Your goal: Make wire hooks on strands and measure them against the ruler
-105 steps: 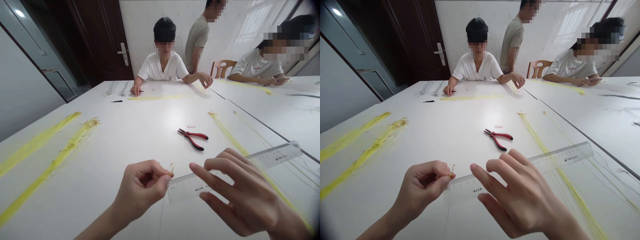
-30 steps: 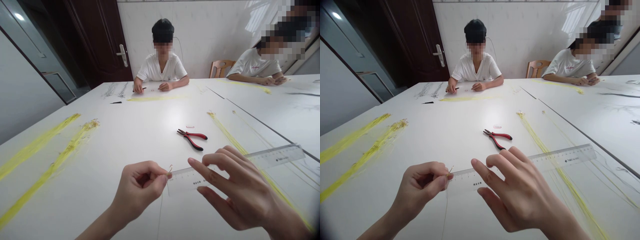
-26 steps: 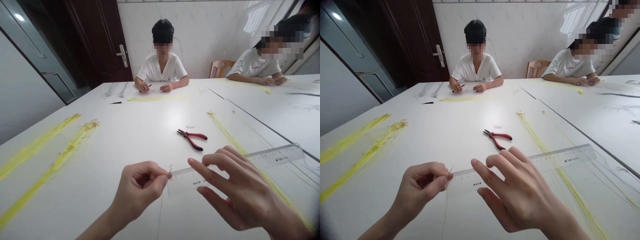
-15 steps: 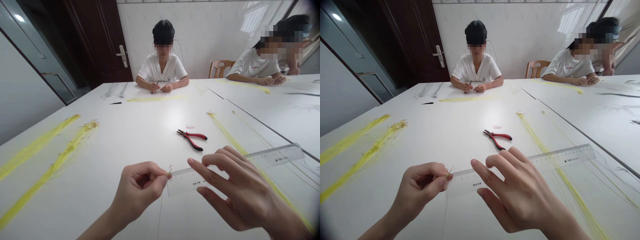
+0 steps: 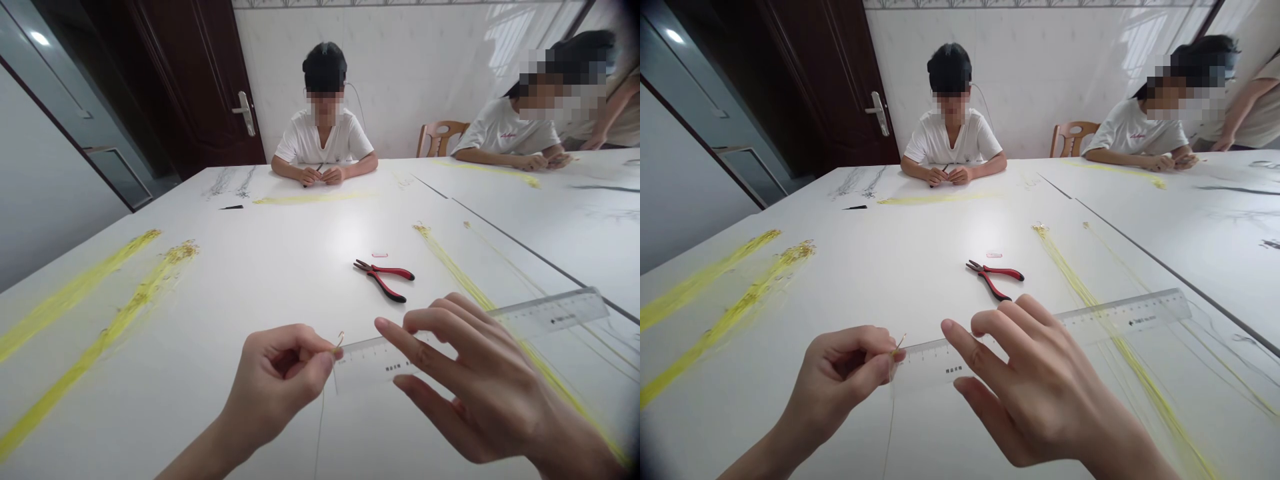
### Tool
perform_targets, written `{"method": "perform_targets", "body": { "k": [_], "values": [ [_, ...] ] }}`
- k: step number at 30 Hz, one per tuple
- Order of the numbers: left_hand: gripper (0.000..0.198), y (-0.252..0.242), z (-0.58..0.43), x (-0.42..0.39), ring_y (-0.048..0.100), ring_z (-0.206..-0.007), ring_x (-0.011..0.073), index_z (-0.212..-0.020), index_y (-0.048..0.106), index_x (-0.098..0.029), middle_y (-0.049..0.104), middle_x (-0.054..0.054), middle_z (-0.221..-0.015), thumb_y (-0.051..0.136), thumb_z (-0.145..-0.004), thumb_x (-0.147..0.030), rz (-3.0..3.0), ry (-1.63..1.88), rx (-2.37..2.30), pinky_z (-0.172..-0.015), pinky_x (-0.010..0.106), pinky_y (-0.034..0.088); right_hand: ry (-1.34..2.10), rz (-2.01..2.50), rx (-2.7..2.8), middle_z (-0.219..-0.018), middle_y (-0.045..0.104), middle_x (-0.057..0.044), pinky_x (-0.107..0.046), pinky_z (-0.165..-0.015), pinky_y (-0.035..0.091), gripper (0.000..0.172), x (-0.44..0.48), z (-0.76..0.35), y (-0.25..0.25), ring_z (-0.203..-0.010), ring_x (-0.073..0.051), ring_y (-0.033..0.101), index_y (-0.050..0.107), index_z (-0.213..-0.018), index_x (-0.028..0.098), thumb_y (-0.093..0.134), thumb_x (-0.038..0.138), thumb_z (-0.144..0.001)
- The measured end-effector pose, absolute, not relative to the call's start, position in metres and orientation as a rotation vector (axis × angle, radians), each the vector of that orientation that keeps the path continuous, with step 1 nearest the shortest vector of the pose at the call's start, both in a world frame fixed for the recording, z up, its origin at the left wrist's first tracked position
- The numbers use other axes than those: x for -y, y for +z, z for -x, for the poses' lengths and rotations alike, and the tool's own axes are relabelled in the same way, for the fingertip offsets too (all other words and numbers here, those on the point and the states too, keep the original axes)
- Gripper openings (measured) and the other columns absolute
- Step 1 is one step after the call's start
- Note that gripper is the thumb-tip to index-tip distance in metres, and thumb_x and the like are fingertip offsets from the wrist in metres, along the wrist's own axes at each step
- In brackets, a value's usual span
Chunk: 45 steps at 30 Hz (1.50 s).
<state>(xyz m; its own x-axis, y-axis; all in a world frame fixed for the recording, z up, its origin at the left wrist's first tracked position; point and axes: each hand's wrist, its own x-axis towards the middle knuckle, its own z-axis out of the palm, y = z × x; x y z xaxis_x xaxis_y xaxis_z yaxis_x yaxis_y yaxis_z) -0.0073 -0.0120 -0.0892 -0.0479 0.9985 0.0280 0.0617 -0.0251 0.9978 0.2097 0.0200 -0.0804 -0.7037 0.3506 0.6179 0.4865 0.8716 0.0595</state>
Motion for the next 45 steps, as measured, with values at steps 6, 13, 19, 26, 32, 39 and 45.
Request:
{"method": "perform_targets", "body": {
  "k": [6, 13, 19, 26, 32, 39, 45],
  "values": [
    [0.014, -0.087, 0.0065, 0.011, 0.033, -0.047, 0.0087, -0.05, 0.061, -0.017, 0.042, -0.003, -0.047, 0.062, -0.063, -0.017, -1.233, 1.253, -1.311, -0.044, 0.023, 0.028, -0.298, 0.593, 2.425, -0.087, 0.053, -0.007, -0.033, -0.061, 0.039, 0.041, -0.0207, -0.2088, -0.0804, -0.067, -0.015, 0.045, 0.054, -0.119, 0.01, 0.055, 0.019, -0.078],
    [0.01, -0.0863, 0.0047, 0.0109, 0.029, -0.046, 0.0078, -0.051, 0.062, -0.017, 0.038, -0.004, -0.047, 0.062, -0.062, -0.018, -1.177, 1.264, -1.291, -0.044, 0.022, 0.024, -0.301, 0.597, 2.424, -0.087, 0.053, -0.007, -0.034, -0.061, 0.04, 0.041, -0.0194, -0.2104, -0.0792, -0.067, -0.015, 0.046, 0.054, -0.118, 0.01, 0.055, 0.018, -0.078],
    [0.014, -0.0855, 0.0032, 0.0125, 0.027, -0.047, 0.0081, -0.049, 0.059, -0.018, 0.034, -0.005, -0.047, 0.062, -0.062, -0.018, -1.144, 1.268, -1.284, -0.045, 0.023, 0.021, -0.294, 0.598, 2.407, -0.088, 0.053, -0.008, -0.034, -0.061, 0.039, 0.042, -0.0199, -0.2104, -0.0804, -0.069, -0.016, 0.045, 0.054, -0.119, 0.01, 0.056, 0.018, -0.078],
    [0.015, -0.0869, 0.0035, 0.0127, 0.027, -0.047, 0.0084, -0.048, 0.059, -0.018, 0.03, -0.005, -0.047, 0.063, -0.062, -0.017, -1.138, 1.281, -1.249, -0.046, 0.024, 0.022, -0.295, 0.627, 2.4, -0.087, 0.053, -0.008, -0.034, -0.06, 0.039, 0.041, -0.0189, -0.211, -0.081, -0.068, -0.016, 0.044, 0.055, -0.118, 0.01, 0.056, 0.018, -0.078],
    [0.015, -0.0879, 0.0039, 0.0126, 0.027, -0.047, 0.0082, -0.048, 0.058, -0.018, 0.03, -0.006, -0.046, 0.063, -0.062, -0.016, -1.131, 1.271, -1.246, -0.045, 0.023, 0.022, -0.294, 0.632, 2.404, -0.088, 0.053, -0.008, -0.034, -0.061, 0.039, 0.041, -0.0196, -0.2104, -0.0808, -0.069, -0.015, 0.044, 0.055, -0.119, 0.01, 0.057, 0.018, -0.079],
    [0.014, -0.087, 0.0034, 0.0127, 0.029, -0.047, 0.0086, -0.048, 0.059, -0.019, 0.033, -0.005, -0.046, 0.062, -0.062, -0.018, -1.142, 1.277, -1.269, -0.045, 0.023, 0.025, -0.281, 0.618, 2.411, -0.089, 0.052, -0.009, -0.034, -0.06, 0.039, 0.043, -0.0196, -0.2112, -0.0808, -0.07, -0.016, 0.042, 0.054, -0.12, 0.009, 0.058, 0.018, -0.078],
    [0.015, -0.0864, 0.0033, 0.0126, 0.03, -0.047, 0.0084, -0.047, 0.06, -0.019, 0.036, -0.004, -0.046, 0.062, -0.062, -0.018, -1.159, 1.275, -1.296, -0.045, 0.023, 0.026, -0.268, 0.612, 2.408, -0.089, 0.052, -0.009, -0.034, -0.061, 0.039, 0.043, -0.02, -0.2108, -0.082, -0.071, -0.016, 0.043, 0.054, -0.12, 0.009, 0.058, 0.018, -0.078]
  ]
}}
